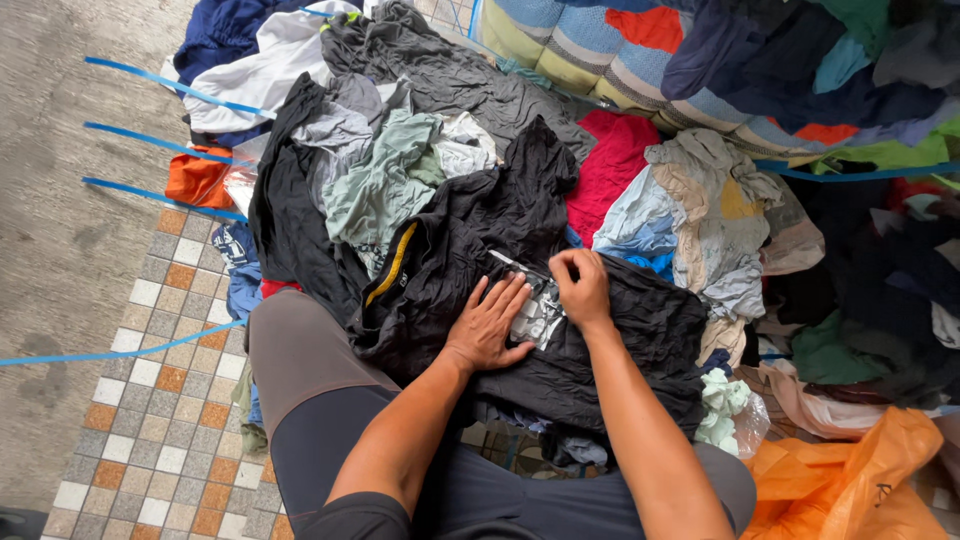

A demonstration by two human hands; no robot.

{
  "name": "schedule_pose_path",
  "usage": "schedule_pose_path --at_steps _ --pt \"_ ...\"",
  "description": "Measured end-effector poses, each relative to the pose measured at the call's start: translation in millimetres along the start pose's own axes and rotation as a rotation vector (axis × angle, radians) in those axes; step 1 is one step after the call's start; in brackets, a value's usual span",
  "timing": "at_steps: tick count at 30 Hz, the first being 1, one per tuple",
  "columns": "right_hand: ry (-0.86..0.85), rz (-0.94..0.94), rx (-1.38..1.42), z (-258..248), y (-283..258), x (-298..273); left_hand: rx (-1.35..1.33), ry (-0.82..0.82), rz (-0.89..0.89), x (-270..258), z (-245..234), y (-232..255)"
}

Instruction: The person sorts through a pile of clothing by hand, picking up individual shirts and shorts, smoothing them out to see the designs, and then folding or setting them aside.

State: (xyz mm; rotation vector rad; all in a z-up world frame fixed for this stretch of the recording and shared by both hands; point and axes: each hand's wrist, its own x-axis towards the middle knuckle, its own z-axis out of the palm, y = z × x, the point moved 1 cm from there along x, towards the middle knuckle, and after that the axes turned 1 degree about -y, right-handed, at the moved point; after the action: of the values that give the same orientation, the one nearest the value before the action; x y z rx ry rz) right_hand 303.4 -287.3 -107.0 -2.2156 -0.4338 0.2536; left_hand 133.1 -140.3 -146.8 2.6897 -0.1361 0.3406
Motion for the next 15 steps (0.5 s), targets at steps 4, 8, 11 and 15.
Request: schedule_pose_path --at_steps 4,8,11,15 --pt "0.051 -0.296 -0.222 -21.6 15.8 -37.1 -0.008 0.005 0.042 -5.5 0.6 1.1" --pt "-0.026 -0.270 -0.312 -16.4 18.8 -44.8 -0.022 0.046 0.082 -1.8 -3.7 0.9" --pt "-0.071 -0.119 -0.258 -20.1 18.3 -28.5 -0.032 0.054 0.073 0.1 -5.5 2.1" --pt "-0.109 -0.045 -0.248 -21.6 18.3 -9.4 -0.029 0.055 0.071 1.6 -7.7 2.6"
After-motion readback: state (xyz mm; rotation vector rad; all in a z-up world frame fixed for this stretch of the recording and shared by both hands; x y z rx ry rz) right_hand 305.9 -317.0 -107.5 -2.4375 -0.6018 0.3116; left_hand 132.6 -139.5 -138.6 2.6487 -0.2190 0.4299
